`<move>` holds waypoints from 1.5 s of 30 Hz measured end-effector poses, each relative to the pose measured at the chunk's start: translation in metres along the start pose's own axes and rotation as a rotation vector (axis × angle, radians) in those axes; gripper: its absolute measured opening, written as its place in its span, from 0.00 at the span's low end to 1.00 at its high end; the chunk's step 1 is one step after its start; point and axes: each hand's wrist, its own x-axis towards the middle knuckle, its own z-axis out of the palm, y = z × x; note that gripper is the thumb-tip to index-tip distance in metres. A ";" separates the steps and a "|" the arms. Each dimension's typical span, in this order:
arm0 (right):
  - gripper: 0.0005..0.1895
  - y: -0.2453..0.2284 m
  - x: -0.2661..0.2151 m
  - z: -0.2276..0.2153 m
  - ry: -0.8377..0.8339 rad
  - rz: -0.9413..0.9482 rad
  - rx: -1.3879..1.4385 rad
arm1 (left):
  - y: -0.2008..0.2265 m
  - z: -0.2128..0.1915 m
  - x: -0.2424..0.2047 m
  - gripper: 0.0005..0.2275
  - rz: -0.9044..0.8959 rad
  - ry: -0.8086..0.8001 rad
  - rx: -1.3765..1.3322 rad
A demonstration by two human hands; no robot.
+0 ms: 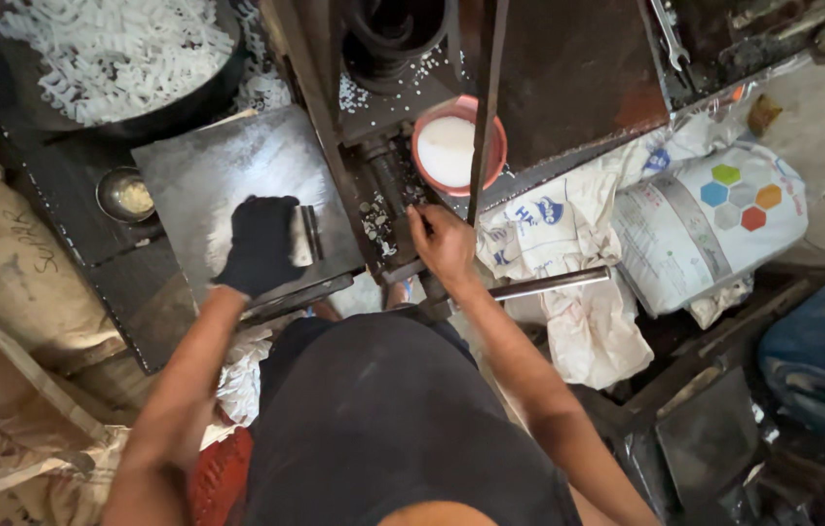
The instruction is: The person operates a manual press machine, repeatedly placing a metal mold under the press, actuating the lever, and removing the mold. The person also occasionally adds white granular material from a red bowl into the machine's hopper.
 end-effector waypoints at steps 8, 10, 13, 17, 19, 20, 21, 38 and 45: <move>0.08 -0.042 -0.009 -0.011 -0.104 -0.063 0.319 | -0.086 0.002 -0.064 0.52 -0.236 -0.020 -0.888; 0.08 -0.062 -0.020 -0.004 -0.219 -0.044 0.411 | -0.084 0.009 -0.063 0.33 -0.624 0.073 -0.978; 0.10 -0.089 -0.027 0.032 -0.488 0.088 0.542 | -0.071 0.017 -0.052 0.18 -0.667 0.359 -0.711; 0.15 -0.107 -0.027 0.115 -0.582 0.182 0.577 | -0.057 0.020 -0.048 0.17 -0.735 0.405 -0.404; 0.17 -0.104 -0.028 0.156 -0.671 0.378 0.630 | -0.056 0.020 -0.048 0.18 -0.674 0.422 -0.279; 0.17 -0.100 -0.032 0.173 -0.724 0.516 0.688 | -0.056 0.021 -0.051 0.18 -0.642 0.425 -0.218; 0.18 -0.095 -0.039 0.185 -0.775 0.656 0.745 | -0.055 0.022 -0.052 0.18 -0.676 0.454 -0.244; 0.14 -0.014 -0.111 0.207 -0.699 0.734 0.882 | -0.076 0.041 -0.049 0.13 -0.664 0.496 -0.349; 0.14 -0.019 -0.070 0.165 -0.672 0.999 1.001 | -0.073 0.072 -0.100 0.13 -0.759 0.771 -0.649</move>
